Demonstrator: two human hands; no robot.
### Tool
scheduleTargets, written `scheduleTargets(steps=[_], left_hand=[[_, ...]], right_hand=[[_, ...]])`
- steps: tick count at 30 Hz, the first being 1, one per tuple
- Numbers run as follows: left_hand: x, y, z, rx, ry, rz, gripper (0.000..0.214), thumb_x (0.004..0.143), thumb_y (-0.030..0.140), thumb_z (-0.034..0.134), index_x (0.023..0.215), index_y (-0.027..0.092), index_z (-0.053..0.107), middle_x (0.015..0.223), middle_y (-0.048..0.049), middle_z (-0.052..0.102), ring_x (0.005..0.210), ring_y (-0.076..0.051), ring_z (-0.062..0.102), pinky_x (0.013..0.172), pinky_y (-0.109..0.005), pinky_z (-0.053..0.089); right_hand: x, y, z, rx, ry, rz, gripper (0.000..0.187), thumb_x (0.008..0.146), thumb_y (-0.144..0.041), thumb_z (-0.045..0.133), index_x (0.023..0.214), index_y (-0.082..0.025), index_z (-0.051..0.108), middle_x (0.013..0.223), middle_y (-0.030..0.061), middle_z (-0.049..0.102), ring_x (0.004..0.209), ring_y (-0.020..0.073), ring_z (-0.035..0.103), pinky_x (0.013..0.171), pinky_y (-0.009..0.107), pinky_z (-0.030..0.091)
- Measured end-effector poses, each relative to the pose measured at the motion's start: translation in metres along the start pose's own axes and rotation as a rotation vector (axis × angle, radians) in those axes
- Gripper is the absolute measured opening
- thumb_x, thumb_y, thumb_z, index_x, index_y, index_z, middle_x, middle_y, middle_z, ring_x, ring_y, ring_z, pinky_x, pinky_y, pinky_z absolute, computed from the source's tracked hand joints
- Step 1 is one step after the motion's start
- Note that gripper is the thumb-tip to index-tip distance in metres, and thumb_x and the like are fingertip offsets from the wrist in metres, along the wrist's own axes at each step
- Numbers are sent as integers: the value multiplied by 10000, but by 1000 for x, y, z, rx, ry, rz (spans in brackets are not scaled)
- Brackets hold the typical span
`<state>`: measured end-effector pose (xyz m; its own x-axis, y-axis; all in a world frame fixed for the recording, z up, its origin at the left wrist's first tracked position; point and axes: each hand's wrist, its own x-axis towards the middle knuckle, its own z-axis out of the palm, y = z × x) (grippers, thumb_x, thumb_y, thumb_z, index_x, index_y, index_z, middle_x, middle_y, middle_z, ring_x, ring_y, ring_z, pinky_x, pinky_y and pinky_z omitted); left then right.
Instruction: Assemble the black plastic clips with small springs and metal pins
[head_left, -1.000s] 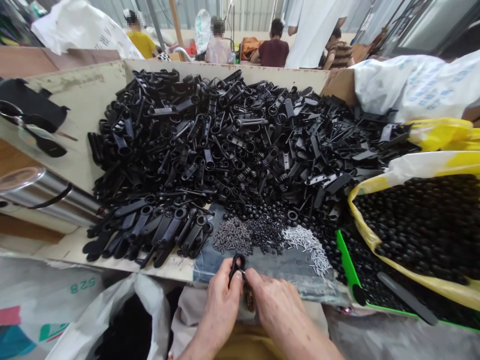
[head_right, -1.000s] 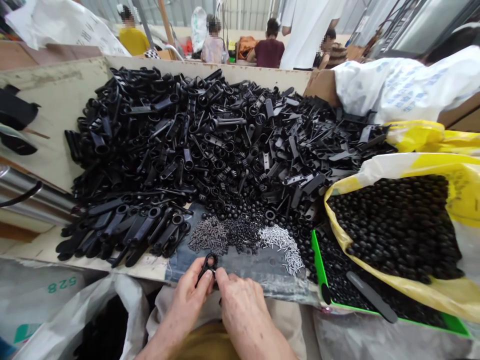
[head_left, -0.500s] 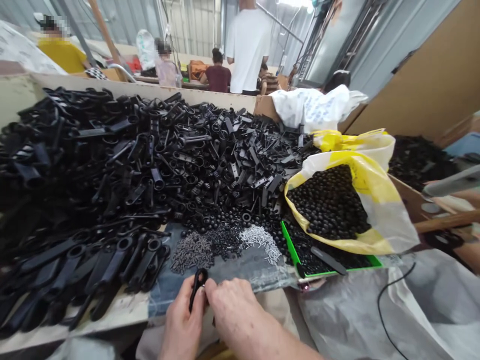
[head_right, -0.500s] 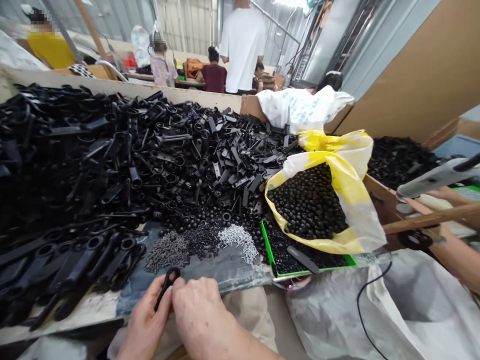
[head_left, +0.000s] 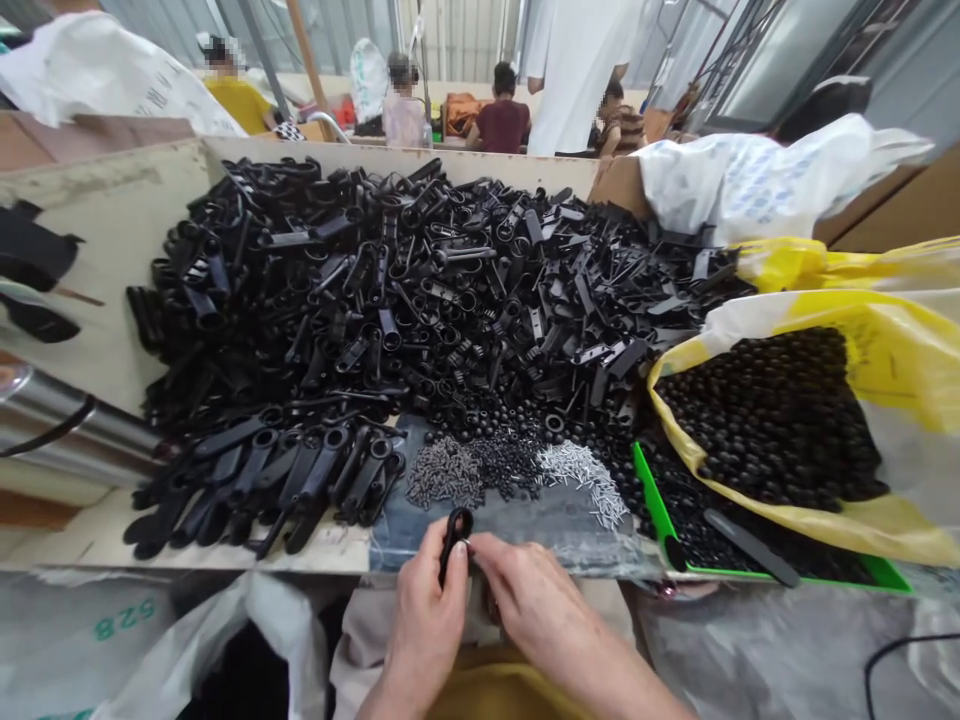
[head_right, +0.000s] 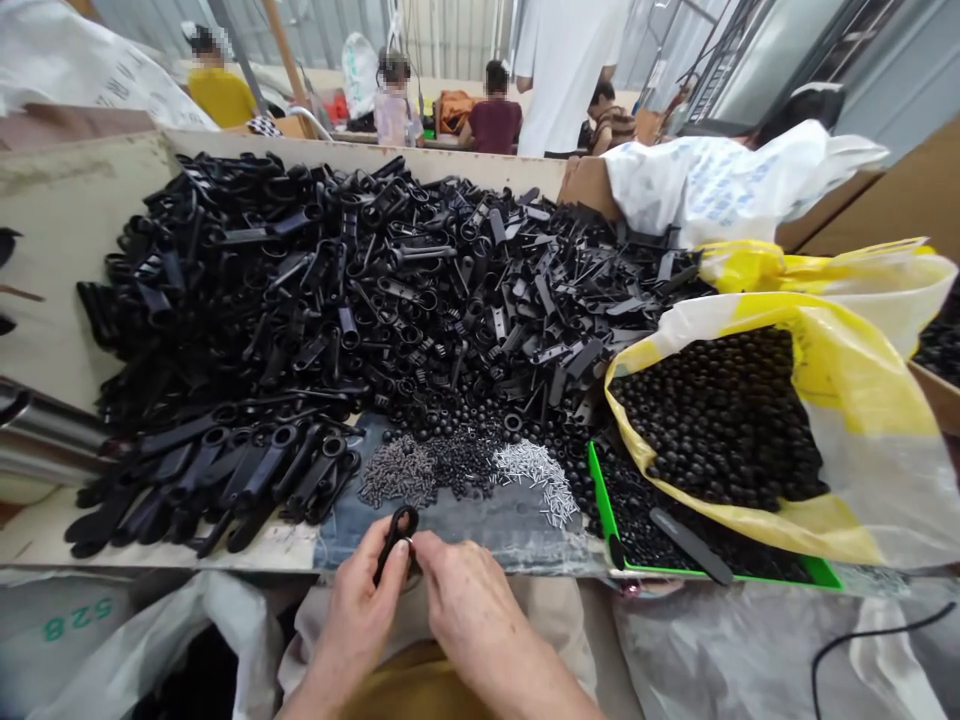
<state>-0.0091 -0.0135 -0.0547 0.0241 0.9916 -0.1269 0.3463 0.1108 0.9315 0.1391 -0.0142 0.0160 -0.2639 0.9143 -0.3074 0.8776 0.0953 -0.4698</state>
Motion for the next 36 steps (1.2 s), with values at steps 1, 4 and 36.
scheduleTargets(steps=[1, 4, 36], left_hand=[[1, -1, -1, -38, -7, -2, 339, 949, 400, 498, 1171, 195, 651, 1147, -125, 776, 1025, -276, 729, 889, -390, 562], [2, -1, -1, -117, -16, 0, 318, 954, 390, 526, 1163, 194, 664, 1125, -113, 780, 991, -253, 736, 846, -339, 578], [1, 24, -7, -640, -80, -384, 589, 680, 571, 827, 1045, 162, 612, 547, 116, 471, 386, 2, 205, 390, -124, 127]], right_hand=[[1, 0, 1, -3, -8, -7, 249, 1033, -133, 462, 1108, -212, 685, 830, 45, 800, 761, 218, 776, 588, 267, 408], [4, -5, 2, -126, -46, -23, 296, 952, -50, 522, 1167, -194, 666, 837, 47, 803, 720, 225, 777, 551, 263, 450], [-10, 15, 23, 128, 250, -204, 227, 1034, -161, 437, 1017, -226, 654, 904, 27, 773, 788, 182, 745, 660, 226, 436]])
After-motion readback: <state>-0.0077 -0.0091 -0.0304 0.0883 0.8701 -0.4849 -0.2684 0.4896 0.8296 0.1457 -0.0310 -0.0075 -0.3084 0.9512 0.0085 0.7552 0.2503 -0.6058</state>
